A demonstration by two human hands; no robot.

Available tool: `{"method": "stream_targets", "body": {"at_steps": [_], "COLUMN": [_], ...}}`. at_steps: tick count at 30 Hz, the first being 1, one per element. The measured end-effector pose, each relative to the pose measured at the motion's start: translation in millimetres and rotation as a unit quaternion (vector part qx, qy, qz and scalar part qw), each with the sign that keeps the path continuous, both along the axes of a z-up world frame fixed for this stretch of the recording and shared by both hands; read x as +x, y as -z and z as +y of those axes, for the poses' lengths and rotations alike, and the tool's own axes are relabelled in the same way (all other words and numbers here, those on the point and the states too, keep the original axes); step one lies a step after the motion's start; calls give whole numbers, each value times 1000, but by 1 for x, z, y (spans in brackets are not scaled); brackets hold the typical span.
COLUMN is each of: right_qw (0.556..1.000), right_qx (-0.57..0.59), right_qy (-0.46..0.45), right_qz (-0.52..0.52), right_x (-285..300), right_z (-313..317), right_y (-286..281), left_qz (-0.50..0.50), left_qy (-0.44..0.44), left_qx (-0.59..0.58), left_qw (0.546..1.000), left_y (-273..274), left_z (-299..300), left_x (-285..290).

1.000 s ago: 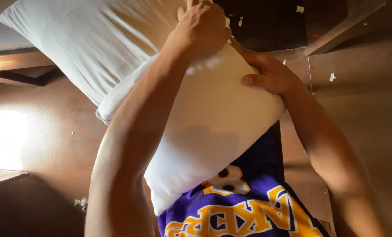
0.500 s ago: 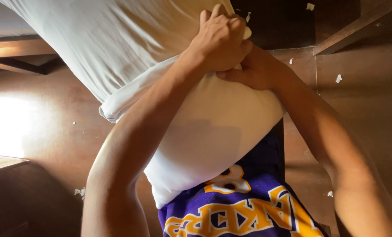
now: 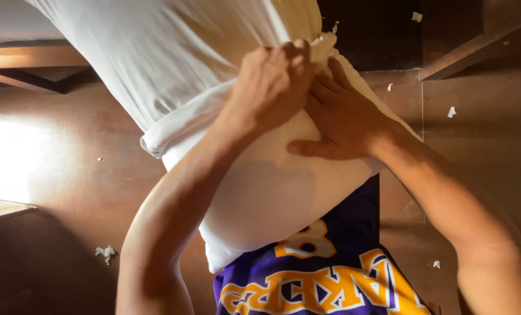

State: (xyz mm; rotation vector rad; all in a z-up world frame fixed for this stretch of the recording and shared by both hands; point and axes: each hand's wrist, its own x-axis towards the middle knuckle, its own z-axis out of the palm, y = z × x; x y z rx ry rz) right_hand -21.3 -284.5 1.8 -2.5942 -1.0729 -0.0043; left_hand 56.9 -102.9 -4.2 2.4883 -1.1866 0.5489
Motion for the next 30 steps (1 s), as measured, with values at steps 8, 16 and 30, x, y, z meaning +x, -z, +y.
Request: {"method": "stream_targets", "body": {"at_steps": [8,16,30], "right_qw": [999,997,999], "right_qx": [29,67,-30], "right_qy": [27,0,-26], "right_qz": [-21,-35,32], "right_x": [14,-27,13], "right_z": [9,15,47], "right_y": [11,-18,0], "left_qz": [35,-23,40], "left_qy": [-11,-138,-5], "left_qx": [3,14,-42], "left_qw": [999,990,998], "left_y": [-11,-46,-25], "left_z": [6,69,56], "left_x": [-24,-48,-56]}}
